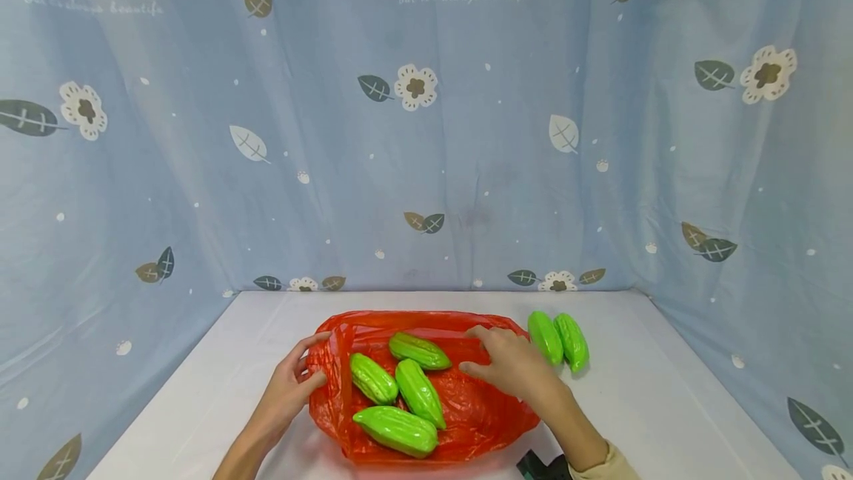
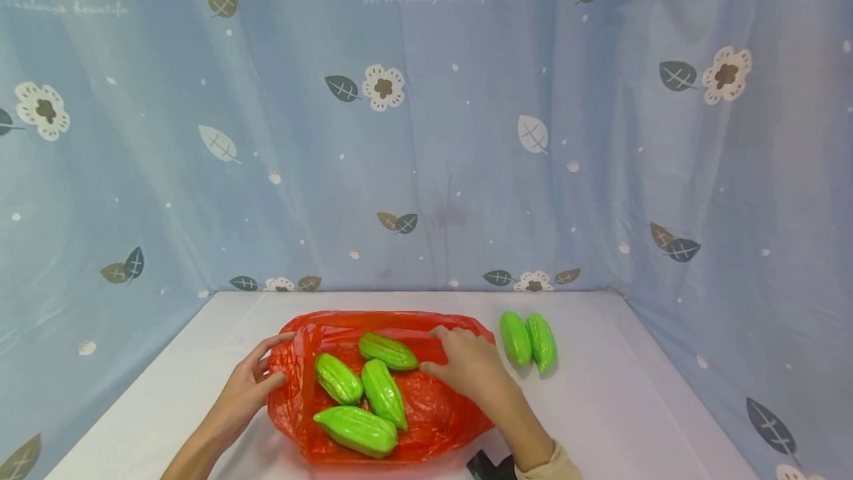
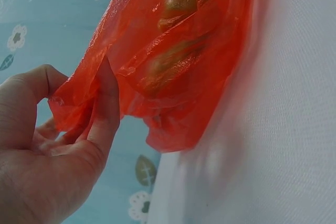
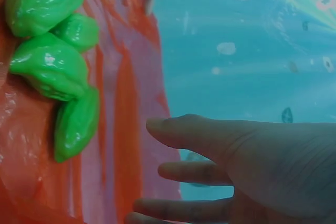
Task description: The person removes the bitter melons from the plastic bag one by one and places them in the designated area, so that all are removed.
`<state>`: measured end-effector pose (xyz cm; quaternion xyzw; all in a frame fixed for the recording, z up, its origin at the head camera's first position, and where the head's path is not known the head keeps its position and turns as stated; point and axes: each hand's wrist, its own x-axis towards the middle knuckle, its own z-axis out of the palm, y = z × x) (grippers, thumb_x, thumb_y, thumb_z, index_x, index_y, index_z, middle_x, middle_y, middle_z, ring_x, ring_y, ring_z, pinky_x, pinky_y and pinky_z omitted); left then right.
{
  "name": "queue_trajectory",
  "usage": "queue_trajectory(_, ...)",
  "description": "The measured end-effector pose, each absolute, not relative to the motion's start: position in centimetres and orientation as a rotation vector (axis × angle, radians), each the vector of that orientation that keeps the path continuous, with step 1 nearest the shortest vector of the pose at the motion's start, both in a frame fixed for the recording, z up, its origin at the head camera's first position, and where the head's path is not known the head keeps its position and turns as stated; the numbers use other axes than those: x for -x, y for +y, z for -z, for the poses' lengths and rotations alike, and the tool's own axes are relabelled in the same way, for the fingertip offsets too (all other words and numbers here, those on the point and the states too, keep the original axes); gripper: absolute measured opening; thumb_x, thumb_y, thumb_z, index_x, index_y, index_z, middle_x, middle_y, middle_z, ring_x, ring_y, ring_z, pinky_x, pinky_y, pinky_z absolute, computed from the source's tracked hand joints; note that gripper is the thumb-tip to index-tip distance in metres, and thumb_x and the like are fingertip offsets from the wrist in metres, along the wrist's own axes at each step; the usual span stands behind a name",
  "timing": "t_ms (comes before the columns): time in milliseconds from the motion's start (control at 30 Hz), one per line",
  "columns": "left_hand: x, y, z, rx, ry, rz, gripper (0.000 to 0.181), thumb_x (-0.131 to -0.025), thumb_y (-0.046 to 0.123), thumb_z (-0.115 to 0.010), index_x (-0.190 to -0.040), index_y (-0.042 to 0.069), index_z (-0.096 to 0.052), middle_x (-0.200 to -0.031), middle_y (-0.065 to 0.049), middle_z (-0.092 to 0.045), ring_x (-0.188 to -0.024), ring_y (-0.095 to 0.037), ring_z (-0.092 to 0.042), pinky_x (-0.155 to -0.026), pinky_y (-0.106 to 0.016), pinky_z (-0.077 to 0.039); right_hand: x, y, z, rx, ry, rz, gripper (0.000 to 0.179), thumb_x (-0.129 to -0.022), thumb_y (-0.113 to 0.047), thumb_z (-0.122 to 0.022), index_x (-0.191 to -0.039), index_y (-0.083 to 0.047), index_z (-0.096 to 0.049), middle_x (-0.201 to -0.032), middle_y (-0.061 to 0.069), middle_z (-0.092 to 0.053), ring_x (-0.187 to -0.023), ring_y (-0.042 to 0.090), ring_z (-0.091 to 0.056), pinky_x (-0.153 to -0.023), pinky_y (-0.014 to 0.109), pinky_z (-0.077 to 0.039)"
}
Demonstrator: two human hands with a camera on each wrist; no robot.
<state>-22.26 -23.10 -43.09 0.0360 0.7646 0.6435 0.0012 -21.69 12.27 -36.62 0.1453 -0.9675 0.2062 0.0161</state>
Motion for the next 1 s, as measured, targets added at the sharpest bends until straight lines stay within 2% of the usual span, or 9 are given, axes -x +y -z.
queue_trajectory(500,22.4,-23.0,43.2,-0.104,2.409,-2.013,0.061,-0.086,-0.004,-0.053,-0.141,0.022,-0.046,-0.130,-0.021,-0.055,-0.092,-0.017,-0.063,-0.074,-0.031,-0.059,22.2,10.2,38.2,-0.548,-3.048,-0.718,0.054,-0.080,-0.038,-0.077,-0.126,-0.013,-0.061,-0.117,0.005,-0.068,-0.107,0.027,-0.063,-0.089,0.054,-0.054)
queue_trajectory(833,22.3,-23.1,43.1,-0.112,2.408,-2.013,0.061,-0.086,-0.004,-0.053,-0.141,0.021,-0.046,-0.133,-0.021,-0.054,-0.095,-0.018,-0.064,-0.075,-0.031,-0.059,22.5,8.4,38.9,-0.631,-3.064,-0.727,0.059,-0.082,-0.041,-0.075,-0.131,-0.013,-0.058,-0.120,0.005,-0.068,-0.110,0.025,-0.063,-0.094,0.049,-0.053)
queue_trajectory(1000,22.3,-23.1,43.1,-0.109,2.411,-2.010,0.061,-0.086,-0.003,-0.054,-0.141,0.022,-0.045,-0.134,-0.021,-0.054,-0.095,-0.019,-0.064,-0.075,-0.032,-0.060,22.7,7.5,39.1,-0.646,-3.081,-0.731,0.060,-0.081,-0.043,-0.075,-0.131,-0.014,-0.058,-0.123,0.005,-0.067,-0.113,0.026,-0.061,-0.095,0.051,-0.052)
